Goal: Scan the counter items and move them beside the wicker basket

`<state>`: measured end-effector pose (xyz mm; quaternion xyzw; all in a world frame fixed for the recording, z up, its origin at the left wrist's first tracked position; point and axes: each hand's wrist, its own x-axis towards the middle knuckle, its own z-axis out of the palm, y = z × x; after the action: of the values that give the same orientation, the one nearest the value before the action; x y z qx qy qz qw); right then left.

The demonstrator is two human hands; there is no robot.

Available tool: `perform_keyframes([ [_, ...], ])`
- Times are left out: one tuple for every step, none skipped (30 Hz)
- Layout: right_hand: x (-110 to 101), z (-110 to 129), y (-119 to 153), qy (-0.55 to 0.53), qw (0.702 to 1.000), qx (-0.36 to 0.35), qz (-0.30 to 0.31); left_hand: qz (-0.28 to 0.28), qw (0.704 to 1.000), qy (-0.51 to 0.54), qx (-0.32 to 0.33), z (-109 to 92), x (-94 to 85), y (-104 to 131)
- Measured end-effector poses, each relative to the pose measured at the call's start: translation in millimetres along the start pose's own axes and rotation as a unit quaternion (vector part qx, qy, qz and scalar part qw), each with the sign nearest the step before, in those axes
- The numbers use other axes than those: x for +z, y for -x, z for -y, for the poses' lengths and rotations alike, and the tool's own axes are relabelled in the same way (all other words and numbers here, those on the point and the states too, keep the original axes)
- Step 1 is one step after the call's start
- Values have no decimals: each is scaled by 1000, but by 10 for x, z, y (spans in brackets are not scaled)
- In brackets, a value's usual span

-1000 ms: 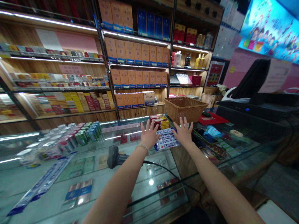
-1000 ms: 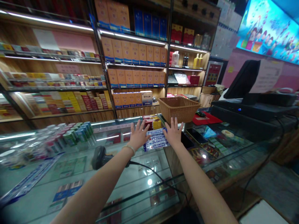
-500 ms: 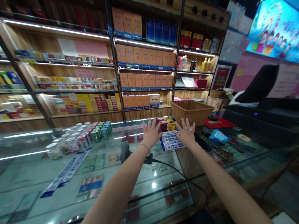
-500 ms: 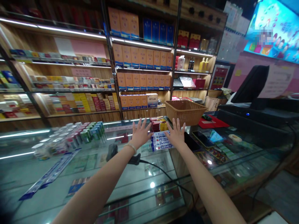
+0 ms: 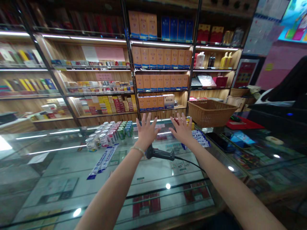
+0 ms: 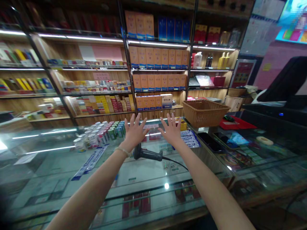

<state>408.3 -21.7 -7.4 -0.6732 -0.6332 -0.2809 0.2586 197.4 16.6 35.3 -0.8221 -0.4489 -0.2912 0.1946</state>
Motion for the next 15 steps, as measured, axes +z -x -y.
perform_keyframes([
  [-5,87,-19,-6,1000,-6,0,1,1000,-9,-5,78,-42,42],
  [-10,173,-36,-11,1000,-12,-1,1,1000,-16,-10,154,-82,84],
  [-16,257,-50,-17,1000,-17,-1,1,1000,-24,-13,227,-119,125],
  [-23,341,-62,-22,999,-23,-2,1,999,-31,-16,299,-155,165],
  [-31,424,-72,-28,999,-27,-3,0,999,-38,-18,368,-189,204],
  [-40,507,-80,-34,999,-31,-5,-1,999,-44,-20,437,-223,243],
  [-48,589,-87,-40,999,-34,-7,-3,999,-49,-22,504,-256,282],
  [-57,672,-92,-47,998,-37,-10,-6,998,-54,-26,572,-288,321],
  [-65,755,-96,-53,998,-41,-14,-10,998,-57,-29,639,-319,362],
  [-72,837,-99,-60,997,-44,-19,-14,998,-59,-32,707,-348,404],
  [-79,919,-100,-66,996,-49,-24,-18,997,-61,-34,776,-375,448],
  [-86,998,-99,-73,995,-53,-29,-22,997,-62,-37,844,-399,494],
  [-93,1073,-95,-80,995,-57,-34,-25,997,-63,-40,912,-419,541],
  [-101,1144,-89,-86,994,-61,-38,-29,997,-65,-43,979,-437,589],
  [-108,1210,-79,-92,993,-64,-40,-33,996,-66,-45,1043,-451,637],
])
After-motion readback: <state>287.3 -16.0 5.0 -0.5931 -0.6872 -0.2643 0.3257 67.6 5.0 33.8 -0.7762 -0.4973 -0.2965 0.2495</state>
